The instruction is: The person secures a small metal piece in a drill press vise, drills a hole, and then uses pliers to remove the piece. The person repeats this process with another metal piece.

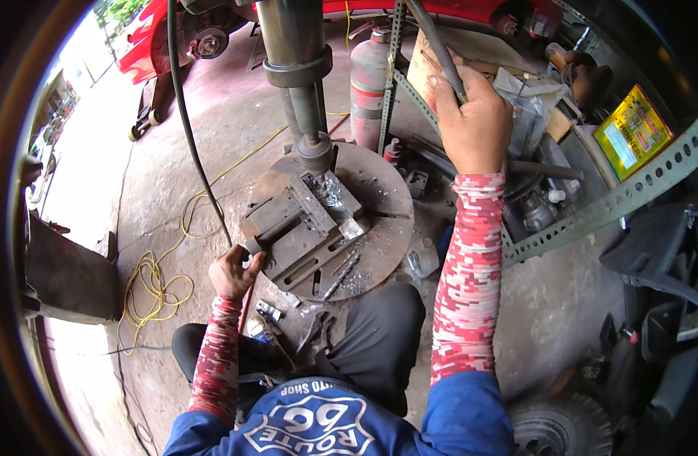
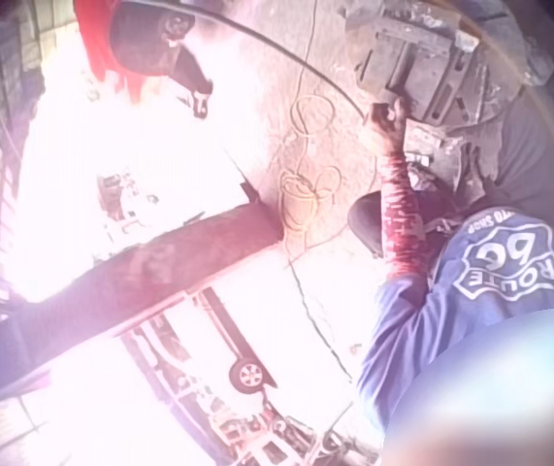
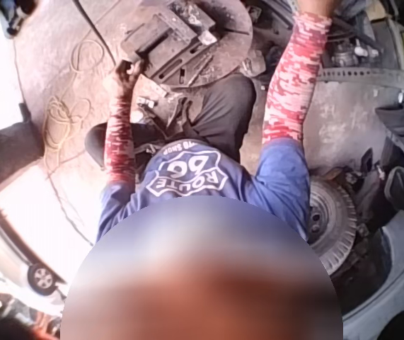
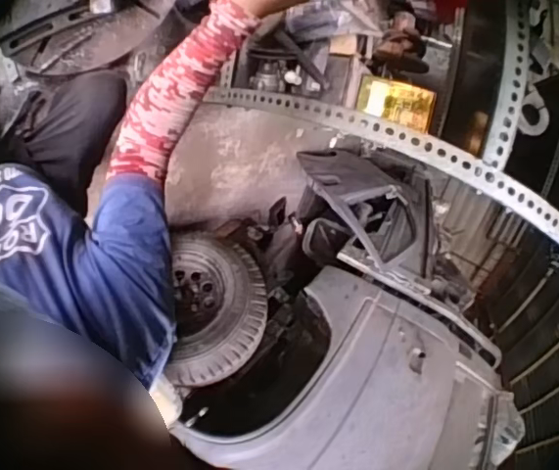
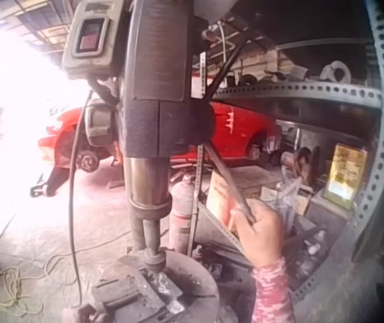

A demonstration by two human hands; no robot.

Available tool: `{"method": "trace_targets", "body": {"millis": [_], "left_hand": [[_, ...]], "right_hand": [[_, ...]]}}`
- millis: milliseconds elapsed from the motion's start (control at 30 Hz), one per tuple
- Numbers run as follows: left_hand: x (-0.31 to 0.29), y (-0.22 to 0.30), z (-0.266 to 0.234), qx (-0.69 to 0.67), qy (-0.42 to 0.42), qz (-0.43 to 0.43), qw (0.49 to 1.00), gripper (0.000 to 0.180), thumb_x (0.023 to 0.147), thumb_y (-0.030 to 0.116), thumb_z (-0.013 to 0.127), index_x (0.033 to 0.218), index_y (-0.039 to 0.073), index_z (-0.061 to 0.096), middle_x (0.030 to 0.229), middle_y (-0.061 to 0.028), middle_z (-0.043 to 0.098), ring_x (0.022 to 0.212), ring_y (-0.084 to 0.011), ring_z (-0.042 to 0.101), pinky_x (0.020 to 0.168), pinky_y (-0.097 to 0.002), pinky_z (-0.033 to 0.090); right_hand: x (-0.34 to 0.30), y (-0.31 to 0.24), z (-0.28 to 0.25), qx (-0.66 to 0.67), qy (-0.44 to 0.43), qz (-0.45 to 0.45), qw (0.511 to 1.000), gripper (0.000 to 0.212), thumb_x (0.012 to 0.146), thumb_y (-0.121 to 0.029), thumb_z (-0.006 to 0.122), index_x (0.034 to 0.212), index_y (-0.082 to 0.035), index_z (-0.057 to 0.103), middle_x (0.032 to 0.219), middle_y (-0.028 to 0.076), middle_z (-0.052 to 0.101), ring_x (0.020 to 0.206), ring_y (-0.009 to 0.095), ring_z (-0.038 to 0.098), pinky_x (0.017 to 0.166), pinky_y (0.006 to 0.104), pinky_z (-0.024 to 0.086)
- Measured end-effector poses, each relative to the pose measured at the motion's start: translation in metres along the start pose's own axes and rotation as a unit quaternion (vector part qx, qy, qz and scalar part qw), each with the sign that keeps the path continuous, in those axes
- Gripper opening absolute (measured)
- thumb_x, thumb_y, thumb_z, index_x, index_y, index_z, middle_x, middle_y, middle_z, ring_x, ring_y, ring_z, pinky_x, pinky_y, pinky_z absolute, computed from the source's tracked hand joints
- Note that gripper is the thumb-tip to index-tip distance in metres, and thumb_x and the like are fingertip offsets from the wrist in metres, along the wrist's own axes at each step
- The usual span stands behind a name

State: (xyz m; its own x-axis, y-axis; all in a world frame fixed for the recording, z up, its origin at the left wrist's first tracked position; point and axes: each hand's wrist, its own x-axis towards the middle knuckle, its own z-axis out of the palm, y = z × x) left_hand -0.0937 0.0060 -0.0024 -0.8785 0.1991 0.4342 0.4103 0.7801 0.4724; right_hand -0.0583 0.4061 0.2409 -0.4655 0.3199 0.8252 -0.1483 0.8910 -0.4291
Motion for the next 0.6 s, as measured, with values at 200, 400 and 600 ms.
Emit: {"method": "trace_targets", "body": {"millis": [200, 400, 600], "left_hand": [[0.0001, -0.0011, 0.0011, -0.005, -0.001, 0.002, 1.0, 0.049, 0.08, 0.053, 0.08, 0.068, 0.009, 0.062, 0.058, -0.0121, 0.062, 0.056, -0.0349, 0.066, 0.053, -0.042, 0.051], [0.0003, -0.0031, 0.0017, -0.001, -0.008, 0.007, 1.0, 0.048, 0.081, 0.053, 0.078, 0.069, 0.009, 0.063, 0.059, -0.0118, 0.063, 0.056, -0.0346, 0.066, 0.054, -0.0423, 0.051], [0.0005, -0.005, 0.0002, -0.004, -0.014, 0.016, 1.0, 0.05, 0.083, 0.055, 0.077, 0.071, 0.009, 0.063, 0.058, -0.0117, 0.062, 0.056, -0.0348, 0.066, 0.053, -0.0424, 0.05]], "right_hand": [[-0.0015, 0.0003, 0.0003, 0.011, 0.002, 0.007, 1.0, 0.023, 0.09, -0.025, 0.074, 0.1, -0.005, 0.074, 0.073, 0.011, 0.072, 0.067, 0.028, 0.072, 0.065, 0.0371, 0.053], [-0.0012, 0.002, 0.0002, -0.006, 0.001, 0.005, 1.0, 0.024, 0.091, -0.027, 0.073, 0.101, -0.005, 0.075, 0.074, 0.011, 0.073, 0.069, 0.029, 0.072, 0.066, 0.0381, 0.054], [0.0001, 0.0088, 0.0028, -0.014, 0.016, -0.019, 1.0, 0.028, 0.091, -0.029, 0.073, 0.105, -0.004, 0.075, 0.084, 0.018, 0.073, 0.076, 0.036, 0.072, 0.069, 0.0396, 0.055]]}}
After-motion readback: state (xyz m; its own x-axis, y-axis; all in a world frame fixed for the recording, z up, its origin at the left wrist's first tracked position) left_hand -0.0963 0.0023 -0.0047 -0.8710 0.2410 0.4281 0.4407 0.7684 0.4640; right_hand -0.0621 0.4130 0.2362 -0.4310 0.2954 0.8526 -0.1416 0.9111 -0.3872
